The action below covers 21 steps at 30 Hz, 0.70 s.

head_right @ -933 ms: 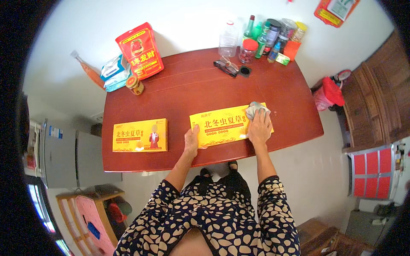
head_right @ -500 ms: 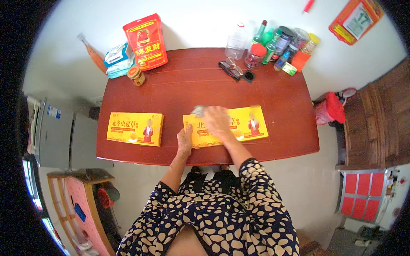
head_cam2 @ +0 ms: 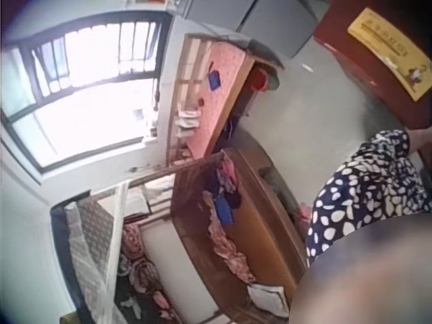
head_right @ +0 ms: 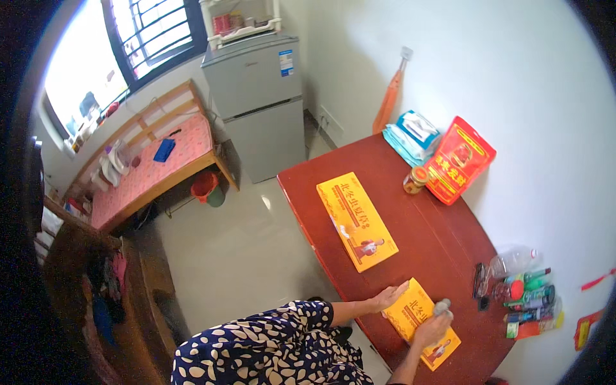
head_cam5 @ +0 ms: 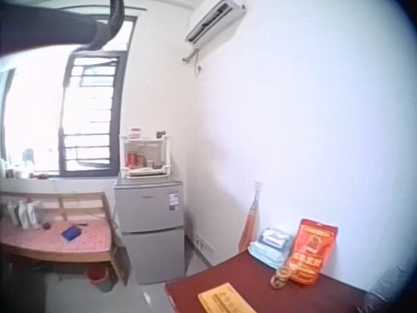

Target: The person wipes the surfaces of several food packaging items on a table using a cloth. They clean a yellow box, a red pouch, and a small jar, handling each item one at a time and wiping all visible sides before placing them back on the table.

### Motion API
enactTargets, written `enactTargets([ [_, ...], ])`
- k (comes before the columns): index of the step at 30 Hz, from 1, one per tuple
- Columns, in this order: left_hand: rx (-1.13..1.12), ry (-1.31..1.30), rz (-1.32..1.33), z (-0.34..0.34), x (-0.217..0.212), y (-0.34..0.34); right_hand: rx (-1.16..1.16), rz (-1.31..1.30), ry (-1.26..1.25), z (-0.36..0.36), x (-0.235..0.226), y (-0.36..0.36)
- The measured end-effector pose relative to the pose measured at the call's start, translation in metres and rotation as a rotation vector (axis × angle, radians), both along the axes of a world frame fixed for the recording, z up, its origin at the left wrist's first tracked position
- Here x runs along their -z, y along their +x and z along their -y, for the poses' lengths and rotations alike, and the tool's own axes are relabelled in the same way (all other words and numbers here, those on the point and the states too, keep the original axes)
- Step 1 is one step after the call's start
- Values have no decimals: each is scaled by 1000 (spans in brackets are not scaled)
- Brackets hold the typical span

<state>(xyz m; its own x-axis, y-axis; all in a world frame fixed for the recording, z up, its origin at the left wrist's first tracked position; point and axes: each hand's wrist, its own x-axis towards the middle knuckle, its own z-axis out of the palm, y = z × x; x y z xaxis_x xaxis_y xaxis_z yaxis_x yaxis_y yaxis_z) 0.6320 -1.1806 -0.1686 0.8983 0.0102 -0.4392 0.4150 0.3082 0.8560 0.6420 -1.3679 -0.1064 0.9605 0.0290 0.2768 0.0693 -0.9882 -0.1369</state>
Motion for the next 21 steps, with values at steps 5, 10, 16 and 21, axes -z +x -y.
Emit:
enactTargets([
  [5, -157, -162, 51, -6, -42, -9, -389, 145, 184, -80, -4, -33],
  [10, -53, -175, -229, -19, -47, -6, -584, 115, 86, -91, -21, -93],
  [16, -44, 12, 6, -4, -20, -12, -69, 115, 21, 3, 8, -114],
  [21, 101, -98, -73, -11, -48, -18, 353, -5, 56, 51, 6, -97],
])
